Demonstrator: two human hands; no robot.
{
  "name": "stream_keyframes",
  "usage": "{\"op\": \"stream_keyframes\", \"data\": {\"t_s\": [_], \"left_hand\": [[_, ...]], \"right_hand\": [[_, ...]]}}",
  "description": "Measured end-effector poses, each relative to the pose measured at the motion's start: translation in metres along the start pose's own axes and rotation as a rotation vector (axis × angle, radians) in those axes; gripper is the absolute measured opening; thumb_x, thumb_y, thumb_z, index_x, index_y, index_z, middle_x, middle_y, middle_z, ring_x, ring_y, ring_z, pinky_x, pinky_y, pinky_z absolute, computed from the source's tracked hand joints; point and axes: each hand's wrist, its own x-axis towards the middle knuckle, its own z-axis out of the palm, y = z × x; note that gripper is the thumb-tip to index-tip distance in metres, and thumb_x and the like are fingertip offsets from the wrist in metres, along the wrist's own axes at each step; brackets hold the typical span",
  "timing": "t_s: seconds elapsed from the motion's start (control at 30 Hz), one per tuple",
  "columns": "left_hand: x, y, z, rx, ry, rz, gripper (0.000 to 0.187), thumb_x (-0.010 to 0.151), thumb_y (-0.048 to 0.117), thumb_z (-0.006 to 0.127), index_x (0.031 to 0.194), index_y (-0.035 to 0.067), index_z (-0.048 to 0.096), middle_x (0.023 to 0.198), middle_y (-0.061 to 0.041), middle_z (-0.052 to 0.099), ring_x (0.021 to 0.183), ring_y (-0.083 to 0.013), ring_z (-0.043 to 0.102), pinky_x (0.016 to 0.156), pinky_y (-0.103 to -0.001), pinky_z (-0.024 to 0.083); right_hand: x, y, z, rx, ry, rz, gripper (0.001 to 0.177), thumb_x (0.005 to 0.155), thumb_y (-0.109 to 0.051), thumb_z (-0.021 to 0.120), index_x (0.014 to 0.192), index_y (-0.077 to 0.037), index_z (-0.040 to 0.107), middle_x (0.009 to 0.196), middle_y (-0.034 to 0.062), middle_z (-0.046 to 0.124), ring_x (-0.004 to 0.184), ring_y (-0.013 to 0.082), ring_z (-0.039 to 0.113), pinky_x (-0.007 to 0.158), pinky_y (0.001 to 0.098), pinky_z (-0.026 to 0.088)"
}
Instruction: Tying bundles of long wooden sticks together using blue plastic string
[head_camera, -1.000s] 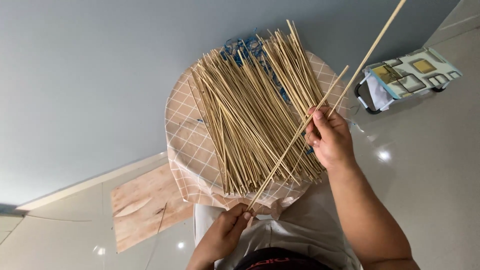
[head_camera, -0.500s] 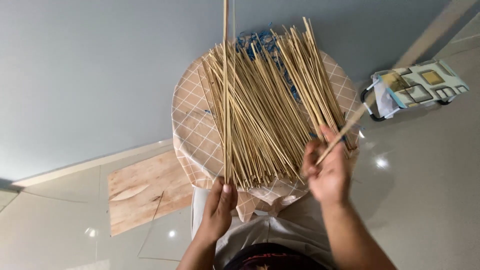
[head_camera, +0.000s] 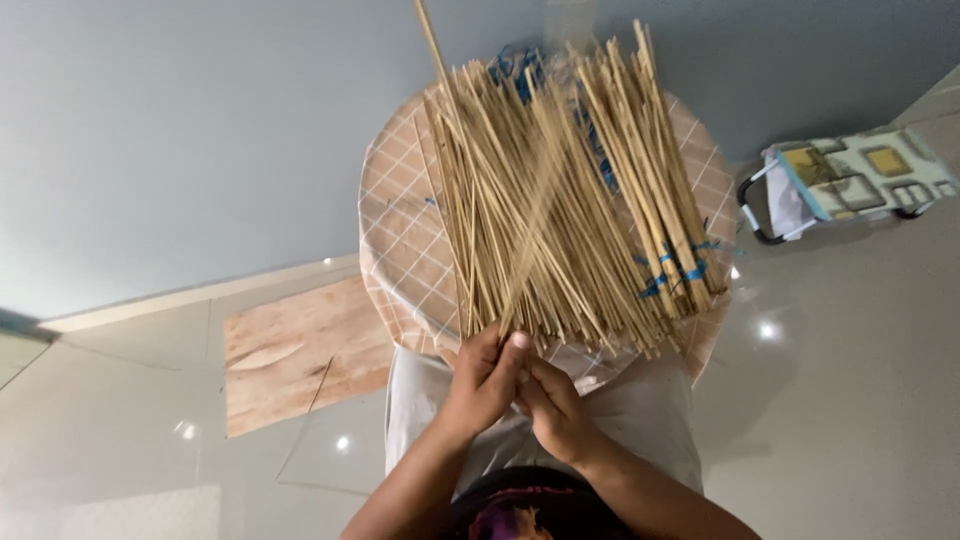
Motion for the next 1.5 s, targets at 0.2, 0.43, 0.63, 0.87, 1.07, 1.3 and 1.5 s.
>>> {"op": "stream_keyframes", "data": {"t_s": [0.2,0.43,0.63,0.87,1.07,1.3,1.5], "left_hand": [[0.021,-0.028,-0.028,0.019,0.011,0.302,0.015,0.112,0.02,0.036,0.107,0.014,0.049,0.091,-0.004,0.055,0.08,-0.0163,0.054,0.068,-0.031,0.052],[0.084,-0.002,-0.091,0.09,0.521,0.171,0.037,0.105,0.036,0.043,0.079,0.01,0.049,0.066,0.001,0.045,0.062,-0.0112,0.041,0.058,-0.026,0.039],[0.105,-0.101,-0.109,0.24,0.45,-0.007,0.051,0.108,0.026,0.053,0.059,0.02,0.045,0.046,0.007,0.035,0.034,-0.0074,0.032,0.032,-0.025,0.025],[0.117,-0.067,-0.119,0.464,0.478,-0.126,0.051,0.097,0.033,0.074,0.058,0.013,0.048,0.049,-0.002,0.043,0.05,-0.0157,0.043,0.052,-0.031,0.034],[0.143,-0.1,-0.129,0.986,0.291,-0.444,0.045,0.08,0.048,0.079,0.076,0.003,0.077,0.073,-0.024,0.07,0.082,-0.0482,0.072,0.068,-0.052,0.057],[0.149,-0.116,-0.136,0.939,0.226,-0.54,0.031,0.082,0.04,0.065,0.087,0.013,0.079,0.084,-0.017,0.074,0.093,-0.0407,0.073,0.082,-0.052,0.058],[0.119,-0.05,-0.151,0.702,0.503,-0.092,0.023,0.096,0.018,0.048,0.091,-0.002,0.059,0.079,-0.027,0.065,0.087,-0.0475,0.067,0.077,-0.061,0.049]], "right_hand": [[0.004,-0.029,0.015,-0.401,-0.064,-0.259,0.035,0.101,-0.013,0.049,0.136,-0.006,0.048,0.126,0.0133,0.047,0.103,0.0233,0.052,0.084,0.0371,0.048],[-0.004,-0.035,0.012,-0.553,-0.032,-0.29,0.043,0.101,-0.019,0.054,0.139,0.0,0.047,0.15,0.0201,0.043,0.139,0.0345,0.048,0.114,0.0452,0.044],[-0.004,-0.03,0.008,-0.489,-0.077,-0.276,0.04,0.1,-0.011,0.056,0.137,0.002,0.048,0.137,0.0166,0.052,0.111,0.0238,0.064,0.097,0.0374,0.057],[-0.001,-0.023,0.002,-0.468,-0.017,-0.318,0.037,0.099,-0.01,0.061,0.133,0.006,0.059,0.13,0.0238,0.059,0.098,0.0377,0.073,0.082,0.044,0.062],[0.0,-0.024,0.01,-0.475,0.0,-0.312,0.035,0.097,-0.011,0.065,0.129,0.004,0.063,0.127,0.0209,0.063,0.095,0.0329,0.074,0.081,0.0407,0.062],[-0.002,-0.025,0.007,-0.476,0.034,-0.334,0.032,0.096,-0.009,0.066,0.126,0.003,0.065,0.125,0.0195,0.066,0.091,0.0293,0.074,0.079,0.0377,0.062],[-0.003,-0.026,0.003,-0.476,0.051,-0.347,0.032,0.095,-0.008,0.068,0.125,0.004,0.065,0.123,0.0205,0.067,0.088,0.0293,0.075,0.076,0.0387,0.063]]}}
